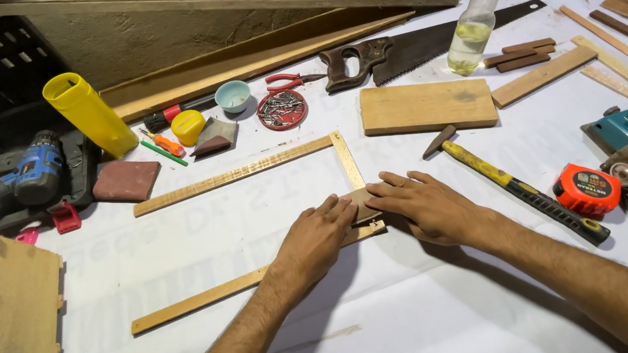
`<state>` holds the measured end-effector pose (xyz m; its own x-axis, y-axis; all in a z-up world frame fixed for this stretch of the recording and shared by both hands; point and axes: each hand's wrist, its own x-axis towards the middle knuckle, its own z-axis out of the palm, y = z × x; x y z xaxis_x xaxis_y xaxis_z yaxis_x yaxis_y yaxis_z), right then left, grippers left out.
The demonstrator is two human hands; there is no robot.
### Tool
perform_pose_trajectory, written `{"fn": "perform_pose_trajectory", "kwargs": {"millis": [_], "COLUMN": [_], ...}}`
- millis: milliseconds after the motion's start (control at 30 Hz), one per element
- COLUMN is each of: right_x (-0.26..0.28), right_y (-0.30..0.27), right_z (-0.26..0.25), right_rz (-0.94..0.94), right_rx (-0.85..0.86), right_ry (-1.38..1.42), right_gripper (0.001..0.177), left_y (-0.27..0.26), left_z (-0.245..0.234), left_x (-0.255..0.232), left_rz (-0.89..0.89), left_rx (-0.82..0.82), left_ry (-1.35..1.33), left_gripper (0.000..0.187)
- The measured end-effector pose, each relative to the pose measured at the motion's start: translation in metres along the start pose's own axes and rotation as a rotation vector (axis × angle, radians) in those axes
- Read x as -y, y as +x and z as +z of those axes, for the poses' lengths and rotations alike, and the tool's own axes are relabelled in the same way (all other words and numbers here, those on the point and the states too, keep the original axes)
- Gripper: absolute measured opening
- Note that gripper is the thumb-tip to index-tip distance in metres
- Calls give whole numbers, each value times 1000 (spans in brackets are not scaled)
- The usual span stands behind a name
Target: The person assembles a rectangular frame from thin wooden strips on a workbench. They align the strips, position nails at the corners, hammer the nails in with a hammer, and sand a small block with a sanding block while fitting the frame pieces together.
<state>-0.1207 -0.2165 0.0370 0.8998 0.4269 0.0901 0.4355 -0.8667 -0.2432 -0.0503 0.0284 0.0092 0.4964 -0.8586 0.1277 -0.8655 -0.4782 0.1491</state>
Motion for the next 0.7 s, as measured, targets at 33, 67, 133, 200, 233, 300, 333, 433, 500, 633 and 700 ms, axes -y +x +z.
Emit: {"fn": "perform_pose_trajectory", "kwargs": {"millis": [33,67,133,200,233,300,333,433,500,633,700], "right_x": [1,0,-4,-10,-14,-26,-32,-47,-53,-61,-60], "right_y": [-1,0,5,13,17,29,37,63,77,92,96], "right_z": [2,3,3,2,6,6,7,7,9,16,16], "right_rz": [1,0,2,-1,1,-13,-13,-33,-34,-38,-39], "right_rx": [3,-10,-20,-20,-18,-48,-55,-116,-154,-184,-223], "right_ry": [2,-24,-47,-27,-25,0,-3,3,-19,-41,-64], "right_gripper": [48,47,47,48,48,46,46,43,42,40,39], "left_y": [-1,1,6,12,14,26,33,51,60,71,73], "left_z": [0,0,-1,-3,0,2,4,9,15,14,11], "left_x": [-1,0,1,4,8,19,23,37,45,48,48], "left_rz": [-1,0,2,-42,-41,-52,-48,-55,-84,-135,-176], "left_rx": [2,-7,-14,30,32,-5,-9,-26,-83,-110,-110], "left_ry": [-3,27,54,18,15,36,42,158,200,249,257], "left_gripper": [48,48,48,51,51,53,53,55,52,51,51]}}
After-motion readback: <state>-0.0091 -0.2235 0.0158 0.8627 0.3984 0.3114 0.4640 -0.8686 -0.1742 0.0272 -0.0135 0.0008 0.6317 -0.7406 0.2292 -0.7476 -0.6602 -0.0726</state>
